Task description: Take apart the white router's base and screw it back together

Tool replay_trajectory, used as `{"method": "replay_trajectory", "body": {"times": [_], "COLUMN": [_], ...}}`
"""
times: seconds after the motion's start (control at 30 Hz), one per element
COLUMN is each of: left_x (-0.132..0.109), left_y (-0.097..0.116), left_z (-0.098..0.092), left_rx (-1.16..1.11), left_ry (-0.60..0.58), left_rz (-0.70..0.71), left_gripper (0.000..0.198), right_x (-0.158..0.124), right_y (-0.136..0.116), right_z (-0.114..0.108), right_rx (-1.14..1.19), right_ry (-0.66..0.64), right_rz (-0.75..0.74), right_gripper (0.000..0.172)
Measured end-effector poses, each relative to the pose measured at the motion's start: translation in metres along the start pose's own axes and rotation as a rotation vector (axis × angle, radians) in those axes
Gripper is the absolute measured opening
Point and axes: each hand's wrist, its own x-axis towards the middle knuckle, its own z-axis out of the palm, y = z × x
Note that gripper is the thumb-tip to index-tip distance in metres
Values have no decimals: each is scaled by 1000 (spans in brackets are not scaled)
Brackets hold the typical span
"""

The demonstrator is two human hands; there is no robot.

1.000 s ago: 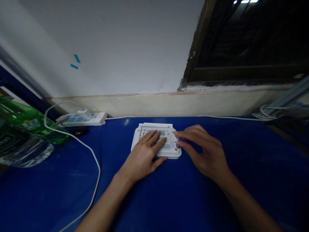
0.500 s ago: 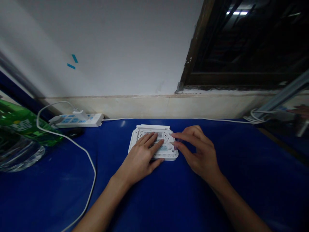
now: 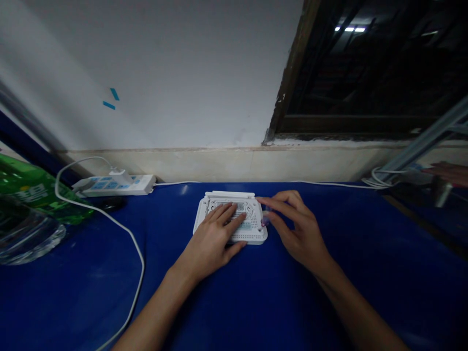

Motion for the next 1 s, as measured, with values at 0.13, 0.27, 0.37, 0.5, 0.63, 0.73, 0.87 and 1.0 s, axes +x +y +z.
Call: {"method": "replay_trajectory", "body": {"times": [0.13,0.27,0.37,0.5,0.63,0.73,0.87,1.0], "left_x": [0,-1,-1,-2,-2,-2,-2,-1], "left_y": [-1,-1,-1,-1,-1,0,0,-1], "left_z": [0,0,1,1,1,1,1,1], "left_rx": [9,-11,-9,-4,2,6,2,8], "left_ry": [-2,13,17,29,21,16,16,21], "left_rz": [-5,9,9,4,2,-1,-3,-3], "left_gripper": [61,59,59,60,61,62,62,61], "right_x": [1,2,1,1,1,0,0,2], "right_y": [1,2,2,-2,-3,-1,0,0], "right_z": [-4,-4,-3,-1,3,5,2,2], "right_rx": [83,45,5,58,73,24,31,100], "right_ry": [-68,32,21,-74,21,73,-49,-59], "right_rz": [0,-27,-13,-13,-49,-44,-2,-26], "right_gripper": [42,26,27,43,32,23,41,41]}}
